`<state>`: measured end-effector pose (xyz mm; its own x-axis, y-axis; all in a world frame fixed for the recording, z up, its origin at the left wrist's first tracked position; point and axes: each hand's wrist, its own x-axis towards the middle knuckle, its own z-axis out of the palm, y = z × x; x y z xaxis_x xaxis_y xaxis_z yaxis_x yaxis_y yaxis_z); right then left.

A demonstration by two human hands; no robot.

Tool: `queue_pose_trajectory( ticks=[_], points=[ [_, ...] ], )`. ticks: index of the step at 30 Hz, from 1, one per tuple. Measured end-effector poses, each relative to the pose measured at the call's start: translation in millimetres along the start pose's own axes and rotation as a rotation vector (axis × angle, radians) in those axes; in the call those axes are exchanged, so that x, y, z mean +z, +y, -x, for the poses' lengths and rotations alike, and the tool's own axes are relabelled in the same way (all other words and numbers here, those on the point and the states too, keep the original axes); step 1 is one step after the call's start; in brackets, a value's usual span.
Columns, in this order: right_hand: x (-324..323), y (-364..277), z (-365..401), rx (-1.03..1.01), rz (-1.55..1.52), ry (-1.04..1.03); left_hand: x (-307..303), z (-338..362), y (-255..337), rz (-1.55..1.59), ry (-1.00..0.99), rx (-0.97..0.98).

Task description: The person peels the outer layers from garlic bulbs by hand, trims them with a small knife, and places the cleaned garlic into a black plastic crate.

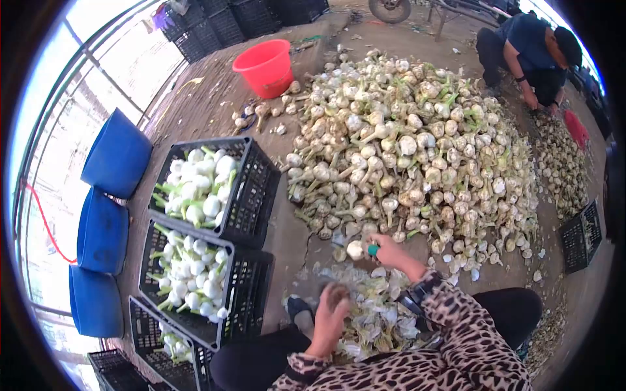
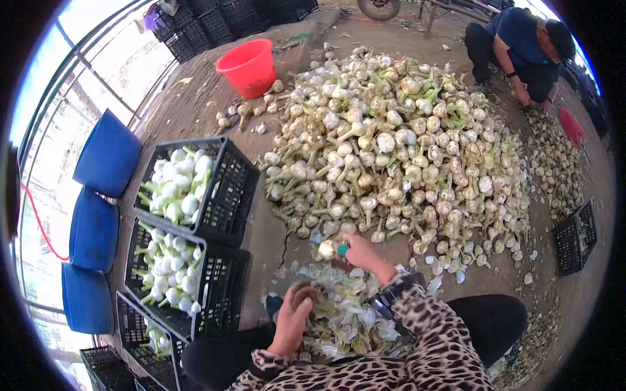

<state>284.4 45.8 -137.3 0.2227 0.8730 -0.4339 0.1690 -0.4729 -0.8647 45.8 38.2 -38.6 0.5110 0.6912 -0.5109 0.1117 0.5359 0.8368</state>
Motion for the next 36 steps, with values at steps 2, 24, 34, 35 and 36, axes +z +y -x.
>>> queue_pose_trajectory(
  ticks=[2,24,34,35,36],
  points=[
    [2,-42,50,-0.052,-0.150,-0.224,1,2,0,0.117,0.077,-0.041],
    [75,-90,182,-0.238,-0.292,0.160,1,65,9,0.037,-0.152,0.538],
    [64,-102,195,-0.392,-0.398,-0.023,-6,74,22,0.205,-0.193,0.239],
    [61,-105,198,-0.366,-0.381,-0.052,-6,73,21,0.243,-0.197,0.218],
    [57,-109,201,-0.340,-0.362,-0.081,-6,72,21,0.281,-0.201,0.197]
  ],
)
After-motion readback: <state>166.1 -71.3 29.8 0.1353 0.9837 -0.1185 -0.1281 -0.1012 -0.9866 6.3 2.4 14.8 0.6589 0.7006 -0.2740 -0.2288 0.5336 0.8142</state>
